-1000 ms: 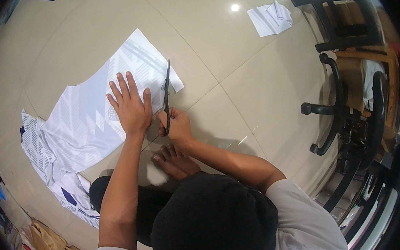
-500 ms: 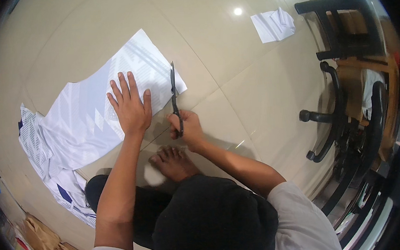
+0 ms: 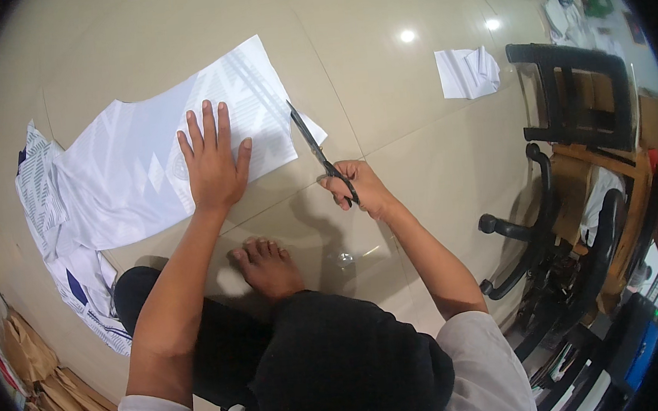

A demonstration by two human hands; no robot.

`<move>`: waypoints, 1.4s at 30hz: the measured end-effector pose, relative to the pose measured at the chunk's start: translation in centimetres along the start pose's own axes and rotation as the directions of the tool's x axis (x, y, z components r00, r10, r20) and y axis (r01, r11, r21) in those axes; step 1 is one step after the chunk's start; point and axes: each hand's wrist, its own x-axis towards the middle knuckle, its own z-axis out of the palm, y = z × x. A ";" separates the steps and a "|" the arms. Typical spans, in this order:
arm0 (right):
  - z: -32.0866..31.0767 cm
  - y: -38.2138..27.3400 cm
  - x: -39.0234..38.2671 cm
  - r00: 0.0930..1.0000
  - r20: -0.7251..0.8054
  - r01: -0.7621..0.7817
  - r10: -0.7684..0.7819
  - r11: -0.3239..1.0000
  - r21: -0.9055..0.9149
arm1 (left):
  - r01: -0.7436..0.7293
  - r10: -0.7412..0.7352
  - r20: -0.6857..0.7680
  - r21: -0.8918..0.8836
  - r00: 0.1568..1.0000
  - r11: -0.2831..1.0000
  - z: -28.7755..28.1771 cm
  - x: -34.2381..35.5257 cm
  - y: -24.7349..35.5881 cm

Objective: The person cuts a white and purple patterned jersey laid out on the floor using scissors. They trim the edges and remove sections of the fabric, then fold the remaining piece.

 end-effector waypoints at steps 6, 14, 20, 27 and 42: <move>-0.9 -1.5 0.8 0.998 0.058 -0.010 0.013 0.999 -0.048 | 0.006 -0.006 0.007 -0.005 1.000 1.000 -0.1 0.0 0.1; -0.6 -2.0 0.8 0.999 0.049 -0.007 0.011 0.998 -0.068 | 0.012 -0.012 0.005 -0.002 1.000 1.000 0.0 0.1 0.1; -0.7 -1.8 0.9 0.999 0.034 -0.034 0.037 0.996 -0.083 | 0.011 -0.011 0.007 -0.003 1.000 1.000 0.0 0.0 0.0; -0.4 -1.7 0.9 0.999 0.051 -0.011 0.014 0.998 -0.063 | 0.017 -0.017 0.016 -0.003 1.000 1.000 0.2 0.0 -0.2; 0.3 -2.9 0.6 1.000 0.025 0.000 0.002 0.996 -0.089 | 0.005 -0.005 -0.012 -0.004 1.000 1.000 0.2 -0.1 -0.2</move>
